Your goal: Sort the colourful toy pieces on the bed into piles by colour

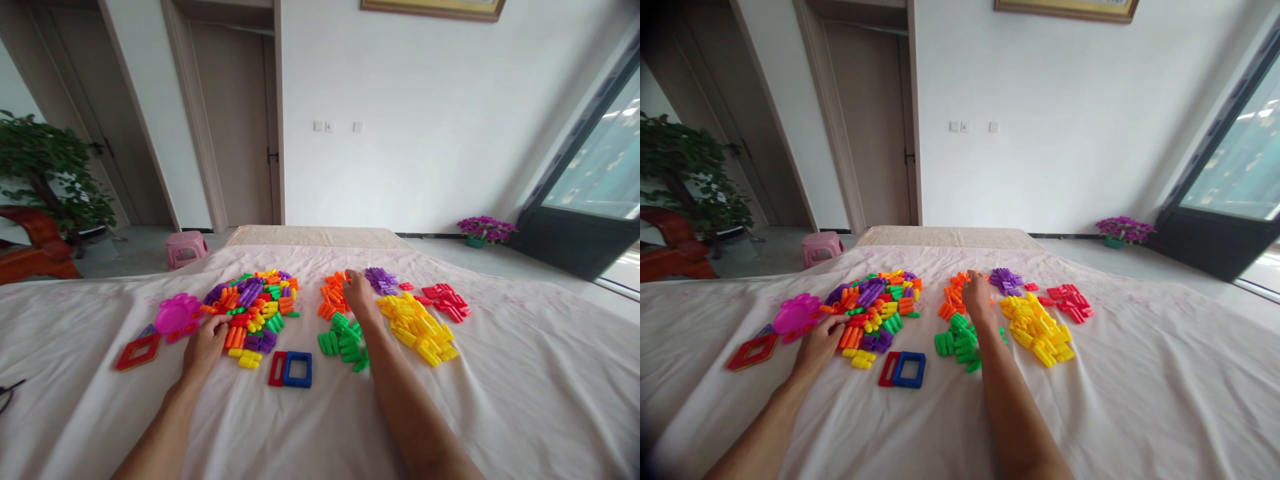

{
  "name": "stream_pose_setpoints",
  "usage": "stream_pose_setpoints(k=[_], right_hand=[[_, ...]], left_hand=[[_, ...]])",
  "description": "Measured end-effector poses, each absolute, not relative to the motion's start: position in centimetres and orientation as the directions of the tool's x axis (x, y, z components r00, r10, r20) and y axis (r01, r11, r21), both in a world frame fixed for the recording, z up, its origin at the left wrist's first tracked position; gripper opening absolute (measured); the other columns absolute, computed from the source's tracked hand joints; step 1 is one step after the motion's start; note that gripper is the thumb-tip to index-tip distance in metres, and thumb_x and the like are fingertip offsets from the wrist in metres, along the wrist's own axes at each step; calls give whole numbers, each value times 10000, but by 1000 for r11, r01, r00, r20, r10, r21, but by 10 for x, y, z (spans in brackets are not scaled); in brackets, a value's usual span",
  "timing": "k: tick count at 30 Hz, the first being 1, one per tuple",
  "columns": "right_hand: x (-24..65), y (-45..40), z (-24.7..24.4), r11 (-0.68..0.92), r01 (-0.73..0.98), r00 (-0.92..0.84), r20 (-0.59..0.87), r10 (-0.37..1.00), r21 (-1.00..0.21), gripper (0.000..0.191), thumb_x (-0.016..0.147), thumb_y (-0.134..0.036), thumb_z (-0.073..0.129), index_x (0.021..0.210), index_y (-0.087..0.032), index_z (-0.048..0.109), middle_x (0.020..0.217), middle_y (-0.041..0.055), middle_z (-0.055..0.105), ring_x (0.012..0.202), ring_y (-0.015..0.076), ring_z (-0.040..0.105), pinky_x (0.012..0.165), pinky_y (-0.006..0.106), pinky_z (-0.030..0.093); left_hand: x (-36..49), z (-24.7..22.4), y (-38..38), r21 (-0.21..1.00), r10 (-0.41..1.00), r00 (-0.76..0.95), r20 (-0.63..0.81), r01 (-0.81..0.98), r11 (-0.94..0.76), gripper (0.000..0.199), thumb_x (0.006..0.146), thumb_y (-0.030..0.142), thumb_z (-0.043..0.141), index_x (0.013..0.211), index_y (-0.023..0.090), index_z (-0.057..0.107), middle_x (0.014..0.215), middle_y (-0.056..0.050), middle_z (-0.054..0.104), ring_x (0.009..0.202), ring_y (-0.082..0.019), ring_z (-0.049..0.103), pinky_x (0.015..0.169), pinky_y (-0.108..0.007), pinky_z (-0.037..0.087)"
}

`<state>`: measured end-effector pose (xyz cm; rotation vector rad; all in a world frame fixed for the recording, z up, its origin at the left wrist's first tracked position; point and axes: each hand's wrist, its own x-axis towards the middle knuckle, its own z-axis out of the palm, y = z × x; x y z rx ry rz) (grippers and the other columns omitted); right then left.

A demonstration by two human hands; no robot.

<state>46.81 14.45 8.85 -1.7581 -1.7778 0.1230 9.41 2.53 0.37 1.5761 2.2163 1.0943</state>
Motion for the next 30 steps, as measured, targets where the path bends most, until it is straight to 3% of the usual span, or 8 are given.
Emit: stream_pose_setpoints(k=[4, 9, 14, 17, 24, 30], right_hand=[[465, 143, 90, 151, 834, 75, 379, 922, -531, 468, 874, -104, 475, 1310, -130, 641, 1259, 137, 682, 1138, 211, 634, 962, 276, 456], [425, 127, 81, 404, 759, -217, 386, 897, -512, 392, 908, -133, 479, 1246, -160, 675, 1239, 99, 685, 1121, 187, 637, 987, 272, 461], [385, 104, 65, 629, 658, -533, 333, 777, -413, 565, 882, -103, 528, 1439, -200, 509, 1428, 103, 565, 1289, 223, 531, 1070, 346, 425], [374, 98, 56, 703, 609, -636, 304, 709, -367, 606, 898, -115, 531, 1490, -205, 439, 1493, 113, 499, 1343, 230, 478, 1102, 359, 391], [371, 92, 56, 602, 738, -567, 203, 798, -305, 364, 947, -333, 580, 1286, -204, 602, 1180, 118, 668, 1131, 240, 603, 918, 311, 455], [377, 94, 65, 516, 784, -463, 229, 856, -344, 260, 992, -293, 468, 1146, -212, 660, 1090, 85, 714, 975, 206, 661, 797, 269, 441]], left_hand=[[94, 2, 26, 675, 883, -412, 223, 719, 165, 322, 882, 333, 481, 1079, 244, 720, 1123, -45, 750, 1041, -228, 677, 886, -309, 502], [94, 2, 25, 693, 883, -414, 219, 703, 158, 323, 886, 331, 484, 1088, 246, 721, 1126, -37, 751, 1026, -214, 682, 875, -298, 510], [96, 5, 24, 695, 882, -408, 238, 706, 139, 308, 882, 315, 493, 1067, 241, 728, 1116, -41, 756, 1035, -217, 684, 888, -302, 513], [97, 6, 24, 694, 880, -411, 238, 706, 141, 301, 886, 311, 495, 1064, 244, 728, 1114, -43, 759, 1041, -221, 685, 900, -309, 513], [99, 8, 23, 691, 878, -420, 229, 706, 157, 305, 882, 305, 486, 1059, 244, 728, 1117, -43, 756, 1040, -216, 685, 901, -301, 509], [98, 9, 22, 685, 890, -399, 221, 713, 150, 323, 887, 319, 471, 1075, 228, 717, 1135, -53, 749, 1054, -224, 675, 896, -307, 498]])
